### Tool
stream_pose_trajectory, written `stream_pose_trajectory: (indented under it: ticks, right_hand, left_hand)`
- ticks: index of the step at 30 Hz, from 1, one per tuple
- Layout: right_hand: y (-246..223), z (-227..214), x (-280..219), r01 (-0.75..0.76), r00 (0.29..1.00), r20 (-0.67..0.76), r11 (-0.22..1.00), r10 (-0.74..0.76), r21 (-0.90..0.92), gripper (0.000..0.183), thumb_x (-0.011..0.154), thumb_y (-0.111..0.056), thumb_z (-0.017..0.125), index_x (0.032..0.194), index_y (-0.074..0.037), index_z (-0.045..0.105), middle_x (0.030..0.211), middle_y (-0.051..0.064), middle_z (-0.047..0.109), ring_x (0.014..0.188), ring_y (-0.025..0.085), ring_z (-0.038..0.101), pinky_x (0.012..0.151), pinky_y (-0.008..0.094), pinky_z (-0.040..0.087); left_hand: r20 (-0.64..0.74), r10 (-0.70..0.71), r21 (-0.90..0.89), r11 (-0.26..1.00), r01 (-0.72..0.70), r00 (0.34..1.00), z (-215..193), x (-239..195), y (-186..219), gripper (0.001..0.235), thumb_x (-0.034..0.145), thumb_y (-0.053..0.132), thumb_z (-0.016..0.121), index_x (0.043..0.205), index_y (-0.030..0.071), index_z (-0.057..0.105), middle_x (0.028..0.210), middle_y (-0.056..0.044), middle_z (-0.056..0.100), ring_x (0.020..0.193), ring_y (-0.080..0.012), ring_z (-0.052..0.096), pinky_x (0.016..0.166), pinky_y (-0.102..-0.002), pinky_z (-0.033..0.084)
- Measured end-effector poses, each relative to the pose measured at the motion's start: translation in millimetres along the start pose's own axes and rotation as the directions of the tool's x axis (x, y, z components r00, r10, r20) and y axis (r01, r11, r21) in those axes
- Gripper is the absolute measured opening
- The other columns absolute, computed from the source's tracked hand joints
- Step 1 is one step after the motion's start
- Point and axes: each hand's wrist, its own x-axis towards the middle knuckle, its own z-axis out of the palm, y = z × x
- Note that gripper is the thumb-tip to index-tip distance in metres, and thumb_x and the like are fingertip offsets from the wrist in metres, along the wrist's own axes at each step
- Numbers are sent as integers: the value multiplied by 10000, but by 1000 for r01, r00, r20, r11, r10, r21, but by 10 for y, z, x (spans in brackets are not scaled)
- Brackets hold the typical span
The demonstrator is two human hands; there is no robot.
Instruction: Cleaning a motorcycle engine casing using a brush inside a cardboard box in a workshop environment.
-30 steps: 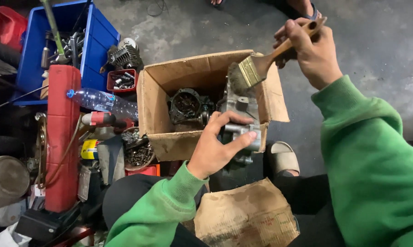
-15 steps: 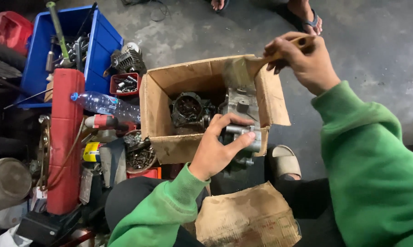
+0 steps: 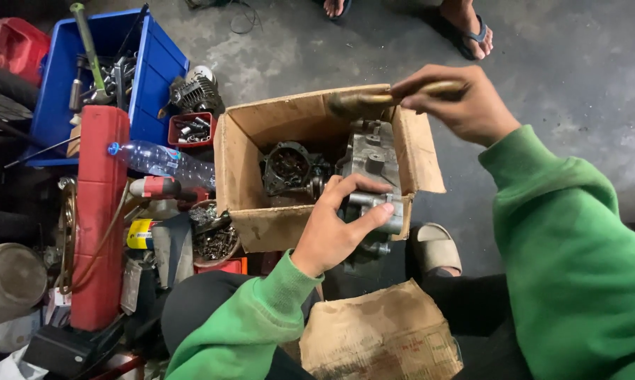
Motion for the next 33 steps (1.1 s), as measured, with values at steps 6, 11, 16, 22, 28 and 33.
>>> stream_pose_trajectory:
  ticks: [6,11,16,22,28,33]
  right_hand:
    - [269,72,-3,179,975,-109,974,-195,-135,125,994,-49,796,1114,-42,760,1047,141,731,991,240,688,894,405,555]
    - [87,35,13,199,960,-193,979,-203,-37,166,1055,17,718,1216,45,689,1176,172,709,1035,219,691,953,297,620]
    - [102,-4,57,137,957,-280,964,-70,229,206,1095,-154,656,1213,14,642,1252,149,673,1011,199,692,882,284,682]
    - [76,7,154,147,946,-308,981,-102,129,115,1052,14,731,1140,14,656,1169,152,735,836,165,700,749,247,638]
    - [-67,129,218,78,949,-312,993,-46,91,178,1027,-155,745,1143,-35,685,1109,74,745,933,123,698,735,215,592]
    - [-351,282,268,192,965,-181,981,-189,-5,155,1058,-110,688,1176,-39,616,1197,88,680,989,196,693,926,319,645]
  left_hand:
    - [60,-47,-140,989,55,997,-8,-14,-53,402,894,482,753,1194,225,677,1147,-93,507,1329,-323,458,1172,-634,268]
    - [-14,10,-2,1000,-10,1000,1,-8,-18,195,885,326,711,1059,239,714,1108,92,704,1053,-126,539,1038,-290,418]
    - [-12,39,1,999,-39,999,0,13,-20,196,897,322,700,1070,229,709,1114,93,712,1042,-136,529,1018,-297,428]
    - [-31,183,77,981,-180,983,-2,53,-30,210,917,336,681,1083,209,702,1105,50,706,1012,-161,570,985,-281,415]
    - [-36,-78,-3,997,78,996,29,27,-3,256,845,397,711,1078,291,711,1023,9,575,1029,-137,595,1055,-287,433]
    - [-17,-82,-7,997,82,996,49,33,-4,270,857,427,701,1089,289,693,1015,-22,524,1040,-174,573,1033,-323,441]
